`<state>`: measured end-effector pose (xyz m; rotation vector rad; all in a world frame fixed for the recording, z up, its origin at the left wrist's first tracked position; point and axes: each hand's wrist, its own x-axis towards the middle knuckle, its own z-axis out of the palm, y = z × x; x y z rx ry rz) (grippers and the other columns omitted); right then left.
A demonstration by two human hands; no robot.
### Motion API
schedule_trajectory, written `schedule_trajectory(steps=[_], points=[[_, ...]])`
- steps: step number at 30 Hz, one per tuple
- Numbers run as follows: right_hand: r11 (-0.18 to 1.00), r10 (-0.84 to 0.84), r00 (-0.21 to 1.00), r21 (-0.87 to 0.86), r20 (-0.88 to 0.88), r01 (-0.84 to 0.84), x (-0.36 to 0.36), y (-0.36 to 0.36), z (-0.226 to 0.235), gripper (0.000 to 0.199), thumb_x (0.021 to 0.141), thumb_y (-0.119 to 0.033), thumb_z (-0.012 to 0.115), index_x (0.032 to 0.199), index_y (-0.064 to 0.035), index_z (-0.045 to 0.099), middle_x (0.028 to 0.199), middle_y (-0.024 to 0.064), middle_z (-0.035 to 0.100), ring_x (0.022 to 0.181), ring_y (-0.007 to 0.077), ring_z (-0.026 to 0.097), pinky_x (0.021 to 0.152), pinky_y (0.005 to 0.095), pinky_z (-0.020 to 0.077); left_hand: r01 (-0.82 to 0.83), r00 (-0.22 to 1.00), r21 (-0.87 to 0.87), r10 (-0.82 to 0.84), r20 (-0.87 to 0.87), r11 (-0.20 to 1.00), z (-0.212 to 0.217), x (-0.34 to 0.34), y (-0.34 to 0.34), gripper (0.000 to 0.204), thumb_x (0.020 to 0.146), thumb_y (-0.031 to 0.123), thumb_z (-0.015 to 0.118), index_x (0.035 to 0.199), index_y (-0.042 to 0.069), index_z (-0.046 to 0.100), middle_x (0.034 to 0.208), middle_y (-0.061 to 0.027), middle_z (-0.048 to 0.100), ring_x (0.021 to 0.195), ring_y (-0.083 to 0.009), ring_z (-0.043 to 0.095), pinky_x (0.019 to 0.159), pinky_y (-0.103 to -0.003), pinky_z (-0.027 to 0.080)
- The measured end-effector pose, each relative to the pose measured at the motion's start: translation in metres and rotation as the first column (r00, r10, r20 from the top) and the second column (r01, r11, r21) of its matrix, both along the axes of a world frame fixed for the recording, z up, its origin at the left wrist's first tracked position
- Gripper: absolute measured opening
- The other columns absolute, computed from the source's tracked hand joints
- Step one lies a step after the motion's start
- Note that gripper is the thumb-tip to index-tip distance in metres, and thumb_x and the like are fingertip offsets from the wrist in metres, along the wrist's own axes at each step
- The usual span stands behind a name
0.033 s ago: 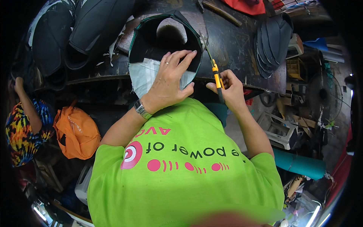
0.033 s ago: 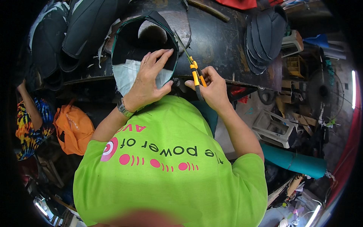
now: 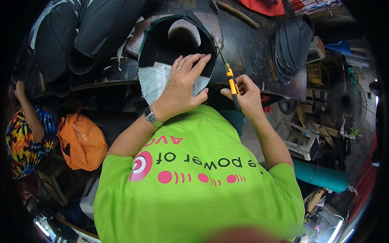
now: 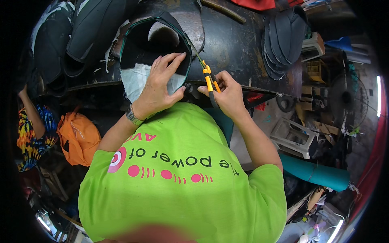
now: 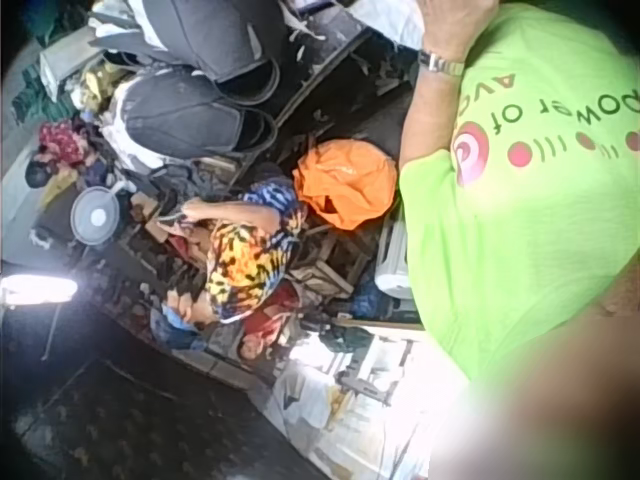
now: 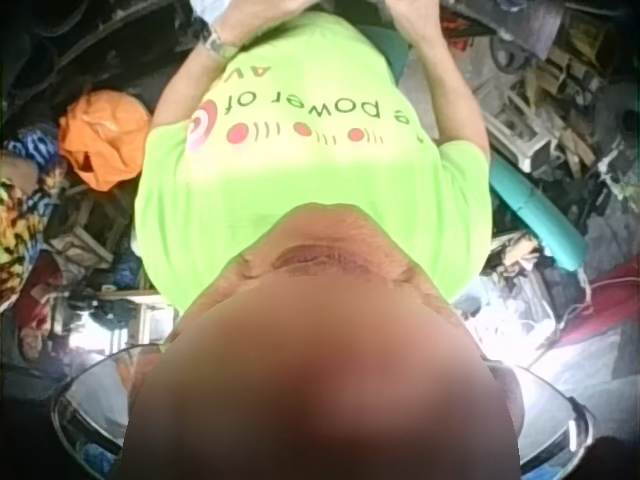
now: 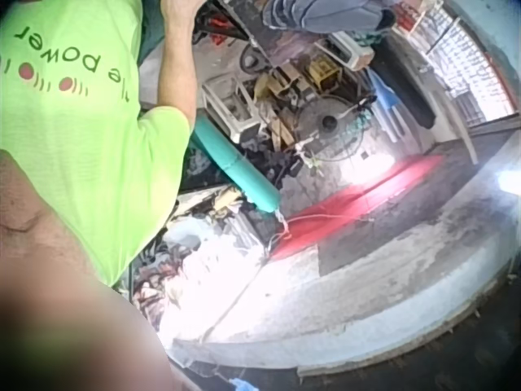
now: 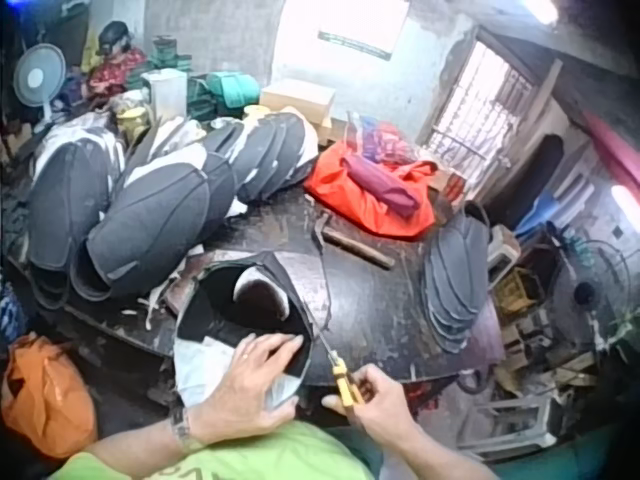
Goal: The person uses shears to trim excess material from the edges of black shoe uppers. They repeatedly reposition each upper, cut along the perimeter, and place the trimmed pieces aside on the workbench.
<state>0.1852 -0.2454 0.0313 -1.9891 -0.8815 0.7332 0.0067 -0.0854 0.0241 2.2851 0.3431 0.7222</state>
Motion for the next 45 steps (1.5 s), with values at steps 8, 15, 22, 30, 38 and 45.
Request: schedule_trajectory(steps=[8,15,22,30,38,45], points=[[0.998,0.027,0.961,0.067,-0.274,-0.009,0.003,-0.002,0.0,0.037,0.074,-0.017,0.09,0.077,-0.0097,0.054,0.067,-0.0092,0.044,0.06,0.0001,0.038,0.053,0.0185,0.028,-0.019,1.0,-0.022,0.019,-0.017,1.0,0.006,-0.01,0.0,0.064,0.076,0.008,0.07,0.137,-0.001,0.053,0.135,-0.0208,0.053,0.126,-0.0369,0.052,0.109,-0.043,0.041],[0.976,-0.047,0.845,0.154,-0.532,0.151,0.008,0.002,0.013,0.025,0.083,-0.017,0.08,0.096,-0.0056,0.062,0.072,0.0013,0.061,0.059,0.0097,0.058,0.055,0.0233,0.0476,-0.14,0.99,0.051,0.14,-0.012,0.989,0.043,-0.032,0.013,0.031,0.087,-0.006,0.061,0.117,-0.003,0.066,0.105,-0.0175,0.07,0.09,-0.0335,0.07,0.08,-0.034,0.057],[0.918,-0.065,0.787,0.273,-0.613,0.288,0.006,0.006,0.008,0.026,0.087,-0.022,0.075,0.1,-0.0055,0.06,0.073,0.0018,0.059,0.058,0.0105,0.055,0.054,0.0242,0.0474,-0.014,0.942,-0.53,0.189,0.277,0.848,0.092,-0.069,0.035,0.025,0.093,-0.003,0.061,0.118,-0.004,0.067,0.107,-0.0107,0.072,0.096,-0.0156,0.069,0.085,-0.026,0.054],[0.945,-0.053,0.806,0.231,-0.589,0.231,0.007,0.003,0.012,0.025,0.086,-0.019,0.076,0.099,-0.0045,0.06,0.071,0.0019,0.058,0.055,0.0095,0.054,0.05,0.0216,0.0448,-0.01,0.983,-0.921,0.172,0.062,0.389,0.006,-0.042,0.12,0.032,0.093,0.009,0.068,0.122,-0.005,0.066,0.108,-0.0087,0.072,0.095,-0.013,0.068,0.088,-0.025,0.053],[0.998,-0.052,0.711,-0.008,-0.701,0.065,-0.006,-0.003,-0.003,0.025,0.085,-0.019,0.078,0.094,-0.004,0.059,0.07,0.0044,0.06,0.053,0.0099,0.056,0.046,0.0212,0.0444,-0.374,0.927,-0.214,0.366,-0.074,0.902,-0.014,-0.029,0.111,0.033,0.088,0.015,0.073,0.12,0.005,0.07,0.106,-0.0089,0.071,0.095,-0.0175,0.067,0.086,-0.03,0.052],[0.996,-0.089,0.605,-0.059,-0.792,0.07,-0.005,-0.003,-0.009,0.024,0.086,-0.021,0.078,0.092,-0.0041,0.062,0.07,0.006,0.062,0.056,0.0114,0.059,0.048,0.0215,0.0471,-0.197,0.968,0.161,0.165,0.19,0.967,0.042,0.001,0.066,0.033,0.084,0.011,0.073,0.117,0.007,0.068,0.119,-0.0114,0.063,0.102,-0.0313,0.065,0.089,-0.038,0.052]])
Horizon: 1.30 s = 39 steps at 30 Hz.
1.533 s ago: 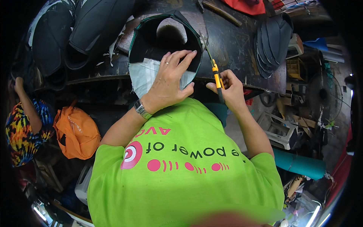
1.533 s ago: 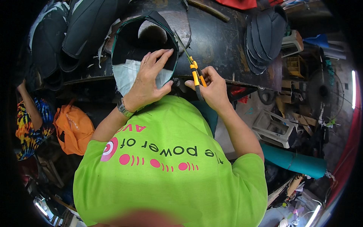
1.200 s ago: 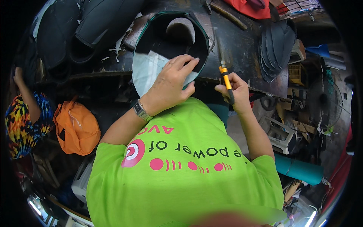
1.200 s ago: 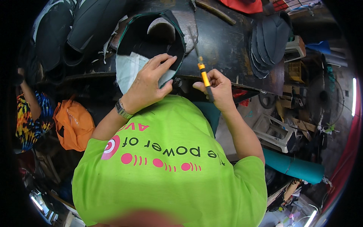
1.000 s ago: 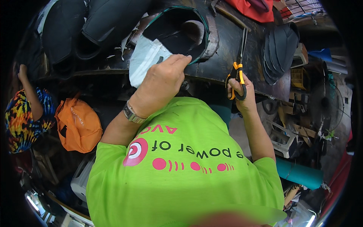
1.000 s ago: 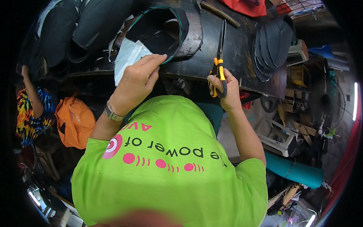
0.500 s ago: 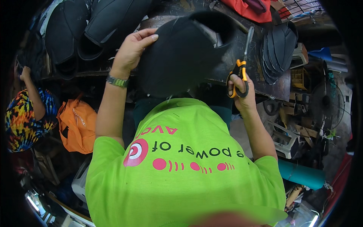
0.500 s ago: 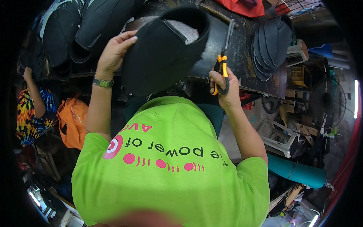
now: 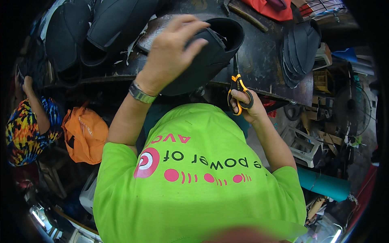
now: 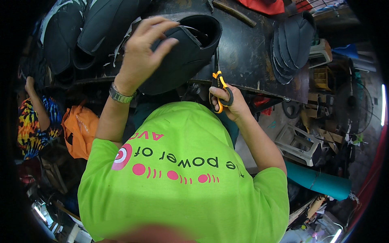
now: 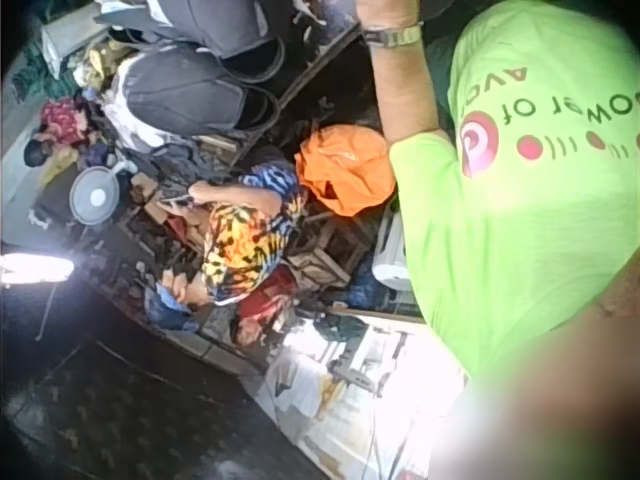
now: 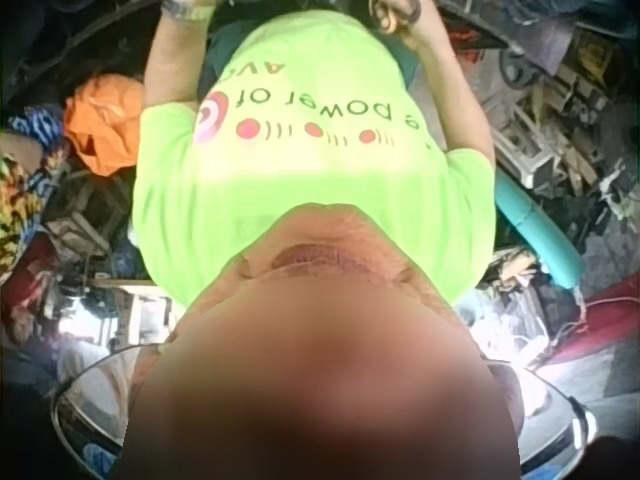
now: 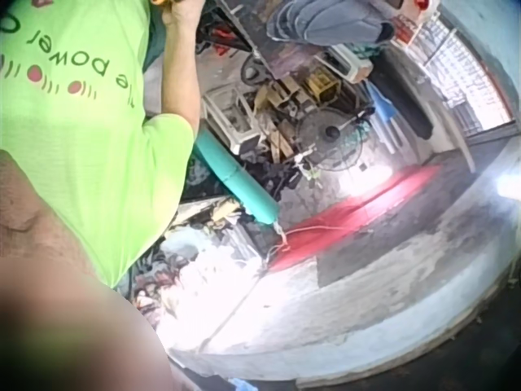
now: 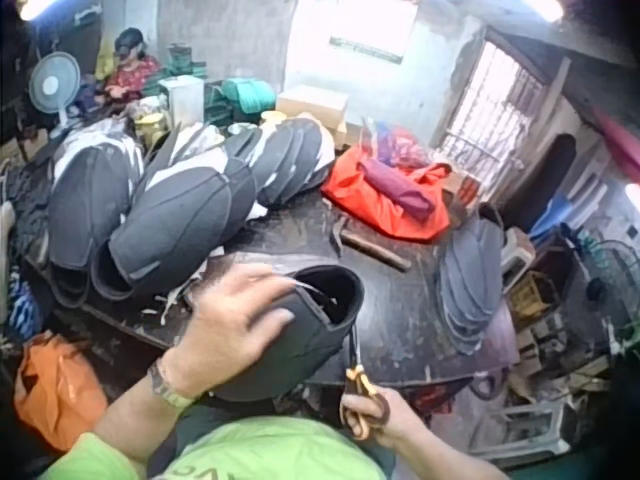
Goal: The person uses shears to trim excess material from the edges of black shoe uppers. They repeatedly reposition each upper, cut along the perimeter, and place the trimmed pieces aside on the workbench.
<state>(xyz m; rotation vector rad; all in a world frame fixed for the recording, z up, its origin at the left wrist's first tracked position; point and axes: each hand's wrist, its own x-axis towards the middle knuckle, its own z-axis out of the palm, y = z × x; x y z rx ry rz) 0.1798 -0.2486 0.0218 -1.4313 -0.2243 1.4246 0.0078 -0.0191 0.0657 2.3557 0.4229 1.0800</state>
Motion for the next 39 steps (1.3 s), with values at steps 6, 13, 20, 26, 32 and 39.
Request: schedule_trajectory(steps=[6,13,20,26,32,39], points=[[0.999,-0.034,0.988,-0.033,-0.153,0.029,0.009,0.003,-0.005,0.028,0.086,-0.026,0.077,0.093,-0.0038,0.062,0.068,0.0061,0.06,0.056,0.013,0.06,0.044,0.023,0.0452,0.061,0.964,0.28,0.016,-0.265,0.958,-0.002,0.046,-0.03,0.033,0.082,0.021,0.077,0.112,0.01,0.07,0.126,-0.0078,0.06,0.127,-0.0248,0.051,0.106,-0.043,0.037],[0.992,0.067,0.994,-0.1,-0.085,-0.076,0.014,-0.024,-0.006,0.029,0.086,-0.028,0.076,0.092,-0.0041,0.061,0.063,0.0052,0.06,0.046,0.011,0.055,0.046,0.0219,0.0454,0.145,0.974,0.157,-0.113,-0.195,0.977,-0.021,0.047,-0.001,0.022,0.081,0.024,0.077,0.094,0.008,0.071,0.129,-0.0042,0.061,0.132,-0.0259,0.047,0.115,-0.05,0.024],[0.939,0.335,0.942,0.076,-0.004,-0.334,0.002,-0.024,-0.012,0.054,0.079,-0.048,0.077,0.101,-0.002,0.06,0.078,0.0064,0.059,0.063,0.0122,0.056,0.056,0.0238,0.0445,0.385,0.921,-0.19,-0.389,0.017,0.903,0.008,0.027,0.015,0.025,0.083,0.023,0.078,0.098,0.005,0.07,0.131,-0.0074,0.059,0.125,-0.0259,0.05,0.109,-0.039,0.034],[0.827,0.371,0.919,0.402,0.136,-0.394,-0.005,0.005,-0.014,0.062,0.079,-0.064,0.07,0.091,-0.0037,0.061,0.077,0.0044,0.058,0.068,0.0134,0.055,0.063,0.0246,0.0421,0.424,0.906,-0.108,-0.423,0.036,0.899,-0.002,0.026,-0.013,0.047,0.075,0.024,0.086,0.114,0.009,0.064,0.138,-0.0112,0.048,0.132,-0.029,0.046,0.111,-0.041,0.038],[0.858,0.368,0.894,0.275,0.256,-0.433,-0.009,-0.018,-0.007,0.044,0.081,-0.044,0.074,0.094,-0.0039,0.061,0.079,0.0025,0.058,0.071,0.0118,0.053,0.064,0.025,0.0419,0.358,0.904,0.027,-0.354,0.241,0.933,-0.046,0.014,-0.025,0.052,0.061,0.031,0.094,0.104,0.011,0.071,0.115,-0.0081,0.064,0.121,-0.0291,0.058,0.108,-0.046,0.045],[0.956,0.271,0.921,0.036,0.281,-0.292,-0.016,-0.037,0.011,0.058,0.082,-0.038,0.077,0.12,0.0004,0.058,0.107,0.0055,0.059,0.098,0.0138,0.054,0.089,0.0287,0.0435,0.296,0.939,0.106,-0.31,0.15,0.949,-0.06,0.013,-0.026,0.044,0.064,0.031,0.09,0.106,0.022,0.079,0.114,-0.0019,0.068,0.123,-0.0261,0.058,0.115,-0.051,0.037]])
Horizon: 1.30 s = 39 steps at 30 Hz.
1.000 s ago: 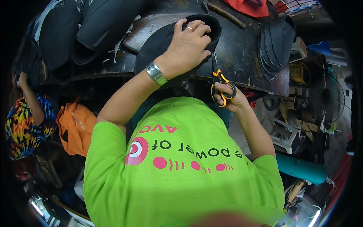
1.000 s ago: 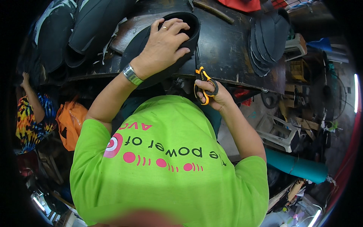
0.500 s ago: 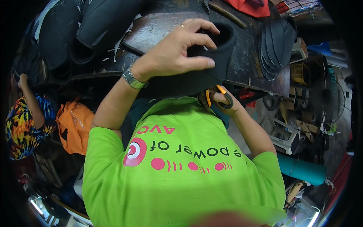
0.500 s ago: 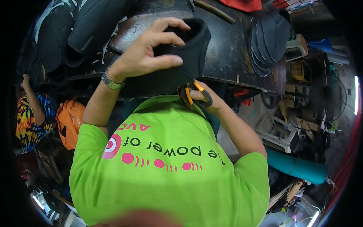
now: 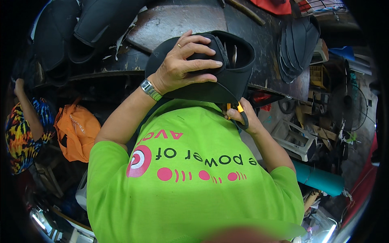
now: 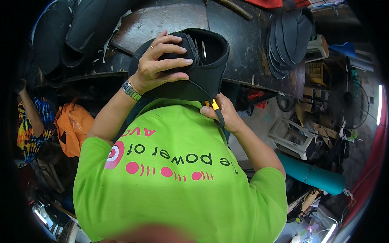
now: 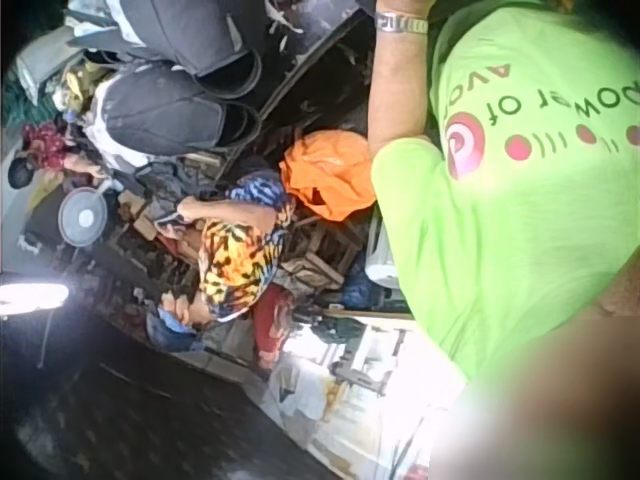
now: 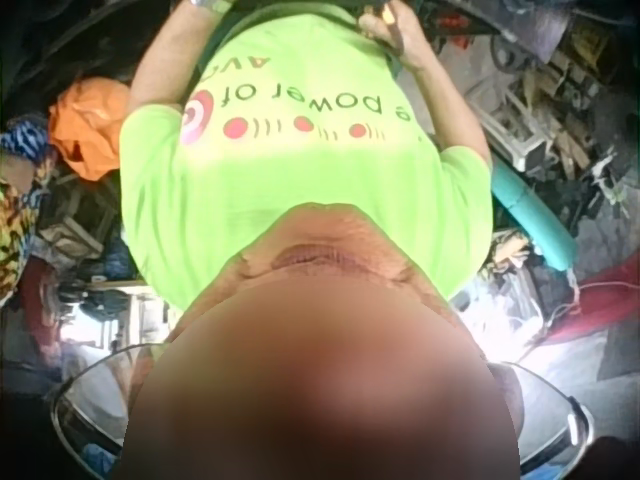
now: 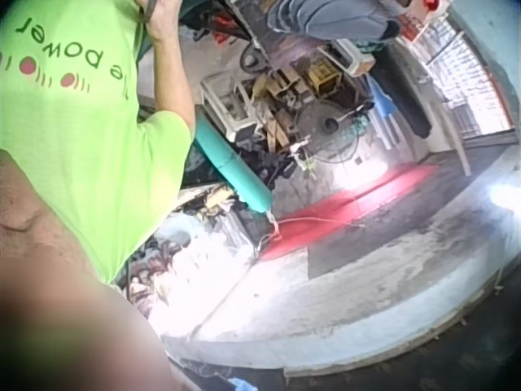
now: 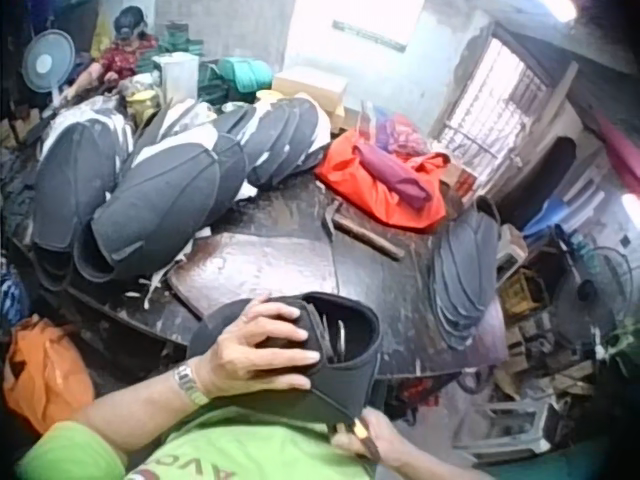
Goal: The person uses shears to trim excess material from the edges of black shoe uppers. They repeatedly reposition each upper, cut along the perimeter, and place the trimmed pieces aside on the workbench.
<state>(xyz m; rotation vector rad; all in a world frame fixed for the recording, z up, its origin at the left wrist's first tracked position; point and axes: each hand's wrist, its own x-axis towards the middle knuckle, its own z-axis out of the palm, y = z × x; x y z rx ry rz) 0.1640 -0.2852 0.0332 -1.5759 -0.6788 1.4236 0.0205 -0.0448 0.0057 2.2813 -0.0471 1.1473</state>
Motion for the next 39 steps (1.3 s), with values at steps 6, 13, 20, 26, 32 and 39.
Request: schedule_trajectory(steps=[6,13,20,26,32,39], points=[[0.995,0.055,0.997,-0.089,0.062,-0.05,-0.001,-0.006,0.005,0.064,0.083,-0.042,0.078,0.126,0.0,0.056,0.112,0.0061,0.057,0.103,0.0149,0.053,0.092,0.0294,0.0422,-0.006,1.0,0.031,0.006,-0.01,0.999,-0.007,0.001,0.0,0.039,0.069,0.034,0.087,0.107,0.029,0.078,0.112,0.0016,0.066,0.122,-0.0226,0.056,0.116,-0.059,0.031],[0.994,0.109,0.991,-0.017,0.075,-0.108,0.005,-0.008,-0.002,0.063,0.082,-0.051,0.074,0.117,-0.0016,0.056,0.095,0.0037,0.057,0.087,0.0123,0.052,0.078,0.0272,0.0429,-0.048,0.997,0.089,0.053,-0.056,0.995,-0.007,0.001,0.001,0.04,0.068,0.03,0.088,0.107,0.03,0.078,0.111,0.0027,0.064,0.122,-0.0226,0.054,0.119,-0.058,0.027],[0.995,0.085,0.991,0.033,0.1,-0.089,0.0,-0.006,0.0,0.065,0.085,-0.058,0.068,0.115,-0.0009,0.055,0.088,0.0048,0.061,0.08,0.0109,0.054,0.07,0.0252,0.0422,-0.09,0.992,0.109,0.098,-0.075,0.99,-0.009,0.003,-0.002,0.039,0.068,0.031,0.088,0.106,0.032,0.078,0.112,0.0032,0.064,0.122,-0.0216,0.054,0.117,-0.056,0.03],[0.998,0.062,0.997,-0.01,0.035,-0.062,0.001,-0.004,-0.001,0.05,0.088,-0.04,0.072,0.114,-0.0004,0.057,0.086,0.0012,0.058,0.075,0.0082,0.054,0.069,0.0231,0.0455,-0.113,0.989,0.133,0.124,-0.083,0.985,-0.009,0.004,-0.003,0.037,0.07,0.03,0.087,0.106,0.03,0.078,0.114,0.0029,0.064,0.122,-0.0222,0.054,0.114,-0.051,0.034],[0.997,0.06,0.998,-0.054,0.015,-0.059,0.001,0.002,-0.001,0.047,0.087,-0.041,0.073,0.108,-0.0012,0.057,0.081,0.0009,0.058,0.071,0.0081,0.055,0.066,0.0227,0.0462,-0.119,0.988,0.14,0.131,-0.086,0.983,-0.01,0.003,-0.004,0.035,0.072,0.031,0.086,0.107,0.031,0.078,0.113,0.0032,0.064,0.121,-0.0216,0.053,0.113,-0.048,0.036],[0.996,0.061,0.998,-0.062,-0.032,-0.062,0.003,0.005,-0.005,0.04,0.087,-0.038,0.073,0.1,-0.0022,0.06,0.077,0.0014,0.059,0.068,0.0082,0.056,0.065,0.0238,0.0466,-0.127,0.987,0.118,0.136,-0.08,0.985,-0.011,0.004,-0.004,0.032,0.074,0.036,0.084,0.105,0.034,0.078,0.117,0.0034,0.063,0.123,-0.0209,0.051,0.111,-0.048,0.036]])
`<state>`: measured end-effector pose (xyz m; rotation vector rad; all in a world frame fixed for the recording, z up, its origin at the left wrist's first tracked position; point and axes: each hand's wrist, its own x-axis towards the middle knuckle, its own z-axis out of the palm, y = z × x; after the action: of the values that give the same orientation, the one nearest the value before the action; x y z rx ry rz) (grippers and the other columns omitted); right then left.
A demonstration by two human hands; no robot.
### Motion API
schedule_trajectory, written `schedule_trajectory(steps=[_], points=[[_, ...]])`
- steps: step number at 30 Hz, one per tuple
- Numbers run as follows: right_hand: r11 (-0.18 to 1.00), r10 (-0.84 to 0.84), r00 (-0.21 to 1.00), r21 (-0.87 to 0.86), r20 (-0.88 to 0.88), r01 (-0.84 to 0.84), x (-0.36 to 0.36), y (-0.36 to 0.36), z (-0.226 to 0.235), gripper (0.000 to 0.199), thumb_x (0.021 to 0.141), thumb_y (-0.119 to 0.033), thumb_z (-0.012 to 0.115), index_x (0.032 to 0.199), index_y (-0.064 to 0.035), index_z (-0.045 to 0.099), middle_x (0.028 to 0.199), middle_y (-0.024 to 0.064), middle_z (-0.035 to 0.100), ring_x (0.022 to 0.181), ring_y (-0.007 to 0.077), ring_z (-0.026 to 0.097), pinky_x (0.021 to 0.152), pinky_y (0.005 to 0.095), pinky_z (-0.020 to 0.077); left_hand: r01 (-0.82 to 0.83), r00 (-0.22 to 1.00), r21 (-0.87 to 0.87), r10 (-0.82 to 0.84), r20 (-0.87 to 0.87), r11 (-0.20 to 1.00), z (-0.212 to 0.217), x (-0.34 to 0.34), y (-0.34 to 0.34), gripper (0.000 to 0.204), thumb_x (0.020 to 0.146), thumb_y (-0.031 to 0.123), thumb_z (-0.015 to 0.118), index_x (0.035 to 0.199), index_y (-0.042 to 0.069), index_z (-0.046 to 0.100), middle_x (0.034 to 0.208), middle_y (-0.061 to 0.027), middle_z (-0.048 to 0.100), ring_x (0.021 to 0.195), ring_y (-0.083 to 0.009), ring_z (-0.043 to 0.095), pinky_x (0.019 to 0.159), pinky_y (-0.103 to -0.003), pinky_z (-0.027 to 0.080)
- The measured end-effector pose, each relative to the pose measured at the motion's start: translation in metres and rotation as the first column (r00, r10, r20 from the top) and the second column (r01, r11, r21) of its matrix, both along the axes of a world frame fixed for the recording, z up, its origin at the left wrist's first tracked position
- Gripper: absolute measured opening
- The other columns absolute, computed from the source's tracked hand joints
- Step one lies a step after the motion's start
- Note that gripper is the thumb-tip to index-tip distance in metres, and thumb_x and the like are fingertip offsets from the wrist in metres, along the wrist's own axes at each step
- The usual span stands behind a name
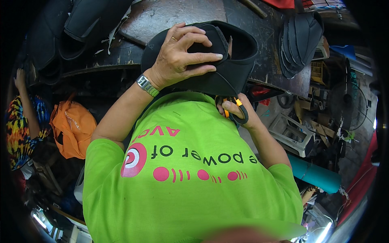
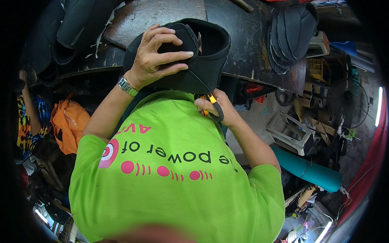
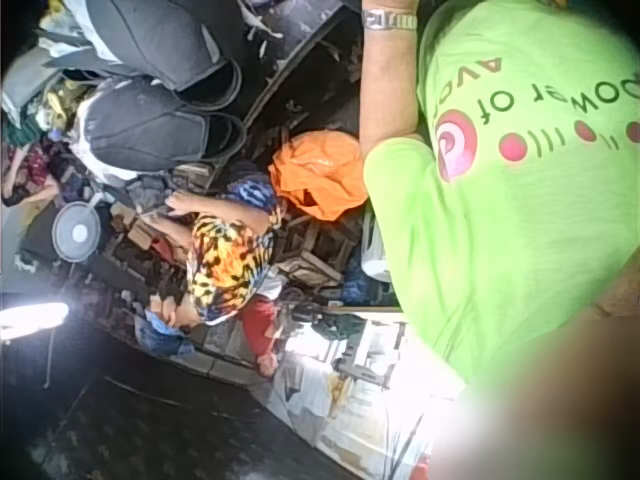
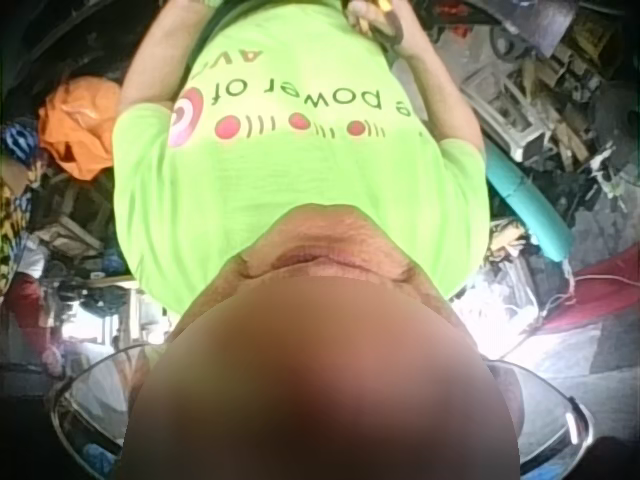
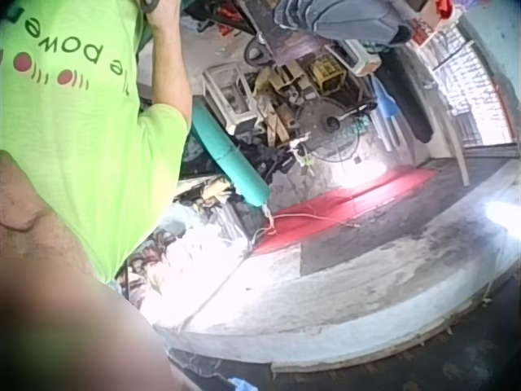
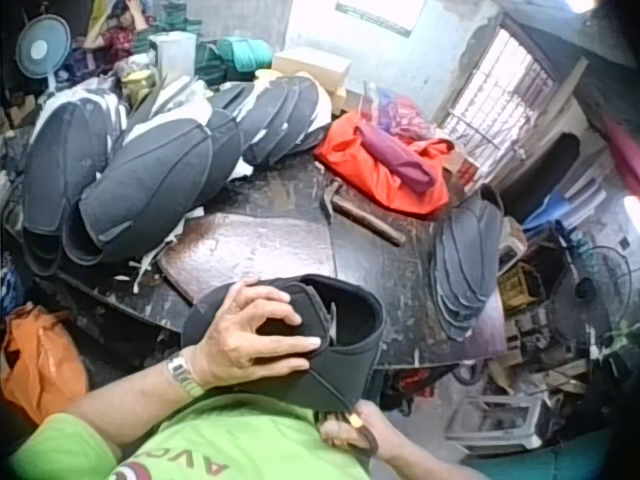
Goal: The person uses shears to trim excess material from the edges of black shoe uppers. They repeatedly reposition each upper, cut along the perimeter, and place the trimmed pieces aside on the workbench.
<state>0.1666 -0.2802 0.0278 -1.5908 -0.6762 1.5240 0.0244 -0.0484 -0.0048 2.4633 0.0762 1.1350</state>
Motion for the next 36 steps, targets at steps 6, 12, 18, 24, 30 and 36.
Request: schedule_trajectory(steps=[6,12,18,24,30,36], points=[[0.993,-0.122,0.989,-0.006,-0.085,0.122,-0.004,-0.004,-0.001,0.037,0.085,-0.029,0.077,0.104,-0.0019,0.06,0.075,0.0011,0.059,0.061,0.0076,0.055,0.057,0.0228,0.0464,0.035,0.999,-0.044,-0.034,0.024,0.998,0.003,-0.002,0.0,0.039,0.068,0.028,0.088,0.106,0.029,0.079,0.127,-0.0027,0.061,0.131,-0.0285,0.047,0.11,-0.045,0.039],[0.992,-0.123,0.992,-0.008,-0.028,0.123,0.002,-0.007,0.003,0.039,0.083,-0.027,0.08,0.105,-0.0004,0.063,0.073,-0.0001,0.057,0.053,0.0061,0.053,0.05,0.0207,0.0442,0.045,0.999,-0.017,-0.046,-0.012,0.999,0.004,-0.003,0.001,0.039,0.069,0.03,0.088,0.107,0.03,0.079,0.13,-0.0018,0.061,0.133,-0.0294,0.046,0.111,-0.045,0.039],[0.991,-0.126,0.992,-0.044,0.028,0.128,0.006,-0.008,0.006,0.037,0.081,-0.025,0.082,0.101,0.0002,0.064,0.072,0.0001,0.058,0.05,0.006,0.052,0.048,0.0207,0.0431,0.036,0.999,-0.016,-0.036,-0.012,0.999,0.001,-0.003,0.001,0.039,0.07,0.032,0.087,0.109,0.032,0.078,0.131,-0.0009,0.061,0.134,-0.0301,0.045,0.112,-0.046,0.037],[0.993,-0.076,0.992,-0.079,0.099,0.084,0.011,-0.007,0.011,0.038,0.081,-0.025,0.083,0.102,0.0003,0.065,0.068,-0.0006,0.058,0.049,0.0056,0.05,0.046,0.0204,0.0391,0.032,0.999,-0.015,-0.032,-0.024,0.999,-0.001,-0.002,0.001,0.04,0.072,0.034,0.086,0.111,0.034,0.076,0.133,-0.0007,0.06,0.138,-0.0317,0.043,0.114,-0.048,0.035],[0.992,-0.06,0.988,-0.103,0.145,0.075,0.016,-0.007,0.015,0.041,0.08,-0.026,0.084,0.105,0.0007,0.065,0.07,0.0001,0.059,0.049,0.0054,0.049,0.046,0.0209,0.0376,0.05,0.998,-0.02,-0.05,-0.022,0.999,-0.003,-0.002,0.002,0.039,0.073,0.034,0.086,0.111,0.034,0.077,0.133,-0.0006,0.06,0.138,-0.0319,0.043,0.114,-0.049,0.034],[0.993,-0.012,0.989,-0.11,0.148,0.028,0.021,0.009,0.006,0.04,0.079,-0.022,0.084,0.105,0.0004,0.064,0.075,0.0013,0.061,0.055,0.0078,0.053,0.05,0.0236,0.0397,0.076,0.997,-0.001,-0.076,-0.027,0.997,-0.003,-0.005,0.005,0.042,0.071,0.034,0.087,0.111,0.033,0.077,0.132,-0.0006,0.06,0.137,-0.0321,0.043,0.113,-0.05,0.035]])
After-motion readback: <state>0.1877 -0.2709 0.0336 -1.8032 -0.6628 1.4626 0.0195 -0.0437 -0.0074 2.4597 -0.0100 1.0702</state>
